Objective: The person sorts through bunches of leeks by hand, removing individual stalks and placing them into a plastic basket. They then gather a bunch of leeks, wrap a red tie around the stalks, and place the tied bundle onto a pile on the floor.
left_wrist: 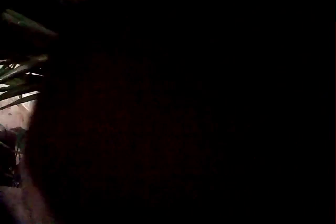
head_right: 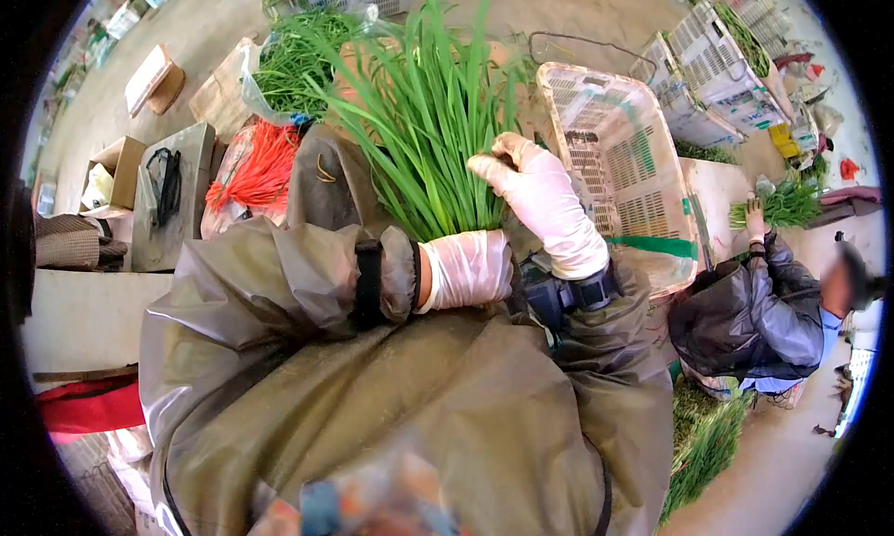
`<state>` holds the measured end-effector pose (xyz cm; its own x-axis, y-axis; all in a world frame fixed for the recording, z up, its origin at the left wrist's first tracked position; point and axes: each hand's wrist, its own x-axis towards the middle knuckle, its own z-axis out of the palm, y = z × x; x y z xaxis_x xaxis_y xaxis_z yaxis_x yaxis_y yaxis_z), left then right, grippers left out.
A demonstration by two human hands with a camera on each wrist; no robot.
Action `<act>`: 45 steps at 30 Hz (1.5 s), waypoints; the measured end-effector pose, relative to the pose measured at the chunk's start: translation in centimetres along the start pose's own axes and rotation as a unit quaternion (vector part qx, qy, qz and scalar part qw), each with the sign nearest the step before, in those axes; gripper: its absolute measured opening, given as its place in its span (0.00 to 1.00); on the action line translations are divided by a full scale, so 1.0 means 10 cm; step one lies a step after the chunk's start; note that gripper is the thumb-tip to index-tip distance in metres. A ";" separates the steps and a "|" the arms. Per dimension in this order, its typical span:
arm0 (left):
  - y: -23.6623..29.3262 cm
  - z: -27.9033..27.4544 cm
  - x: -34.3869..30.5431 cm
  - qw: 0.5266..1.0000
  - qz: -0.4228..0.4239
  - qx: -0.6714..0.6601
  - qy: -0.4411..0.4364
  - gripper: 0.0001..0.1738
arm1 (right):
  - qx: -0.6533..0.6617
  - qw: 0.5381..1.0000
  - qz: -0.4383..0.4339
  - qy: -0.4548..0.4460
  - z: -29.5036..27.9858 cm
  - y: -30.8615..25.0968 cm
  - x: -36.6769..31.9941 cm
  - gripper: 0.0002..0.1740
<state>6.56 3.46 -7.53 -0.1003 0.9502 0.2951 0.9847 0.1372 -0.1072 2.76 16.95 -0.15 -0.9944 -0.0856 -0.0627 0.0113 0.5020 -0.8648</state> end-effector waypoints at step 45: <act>0.08 -0.10 -0.22 1.000 0.007 0.011 0.029 0.06 | -0.193 0.967 -0.116 -0.116 -0.06 -0.43 -0.13 0.12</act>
<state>7.71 1.20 -7.35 -0.0785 0.9344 0.3474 0.9825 0.1315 -0.1318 3.99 15.43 3.99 -0.9142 -0.4035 -0.0374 -0.2947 0.7255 -0.6220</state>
